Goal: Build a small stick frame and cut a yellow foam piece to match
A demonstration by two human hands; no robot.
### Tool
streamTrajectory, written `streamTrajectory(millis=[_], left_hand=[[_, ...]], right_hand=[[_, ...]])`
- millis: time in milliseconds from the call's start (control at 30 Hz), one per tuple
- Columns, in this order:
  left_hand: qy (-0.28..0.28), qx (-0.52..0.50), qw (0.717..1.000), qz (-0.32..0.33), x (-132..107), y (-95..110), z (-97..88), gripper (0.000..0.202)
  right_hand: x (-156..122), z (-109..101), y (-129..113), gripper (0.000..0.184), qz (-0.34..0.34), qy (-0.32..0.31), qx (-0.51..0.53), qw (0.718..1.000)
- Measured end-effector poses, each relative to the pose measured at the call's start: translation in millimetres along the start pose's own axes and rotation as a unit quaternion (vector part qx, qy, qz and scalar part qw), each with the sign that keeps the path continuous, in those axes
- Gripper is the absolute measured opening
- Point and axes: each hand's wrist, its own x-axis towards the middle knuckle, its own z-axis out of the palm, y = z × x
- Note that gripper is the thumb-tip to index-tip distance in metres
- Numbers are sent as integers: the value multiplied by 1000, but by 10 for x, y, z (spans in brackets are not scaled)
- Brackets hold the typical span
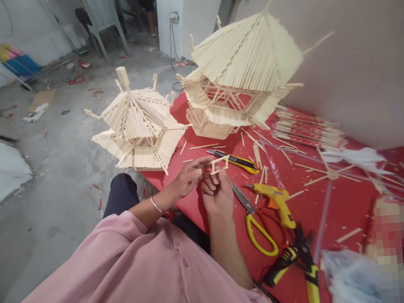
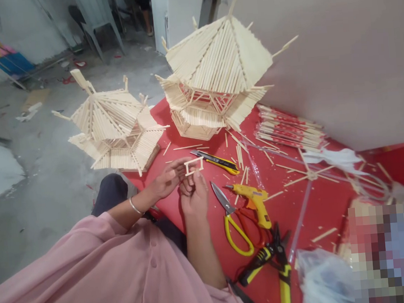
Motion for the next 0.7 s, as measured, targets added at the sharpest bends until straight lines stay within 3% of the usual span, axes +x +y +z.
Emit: streamTrajectory(millis=[233, 700], left_hand=[[14, 2, 997, -74, 19, 18, 28, 73], [-35, 20, 994, -103, -39, -11, -27, 90]], right_hand=[[-4, -6, 45, 35, 11, 0, 7, 1000], [-42, 43, 88, 40, -11, -29, -26, 999]])
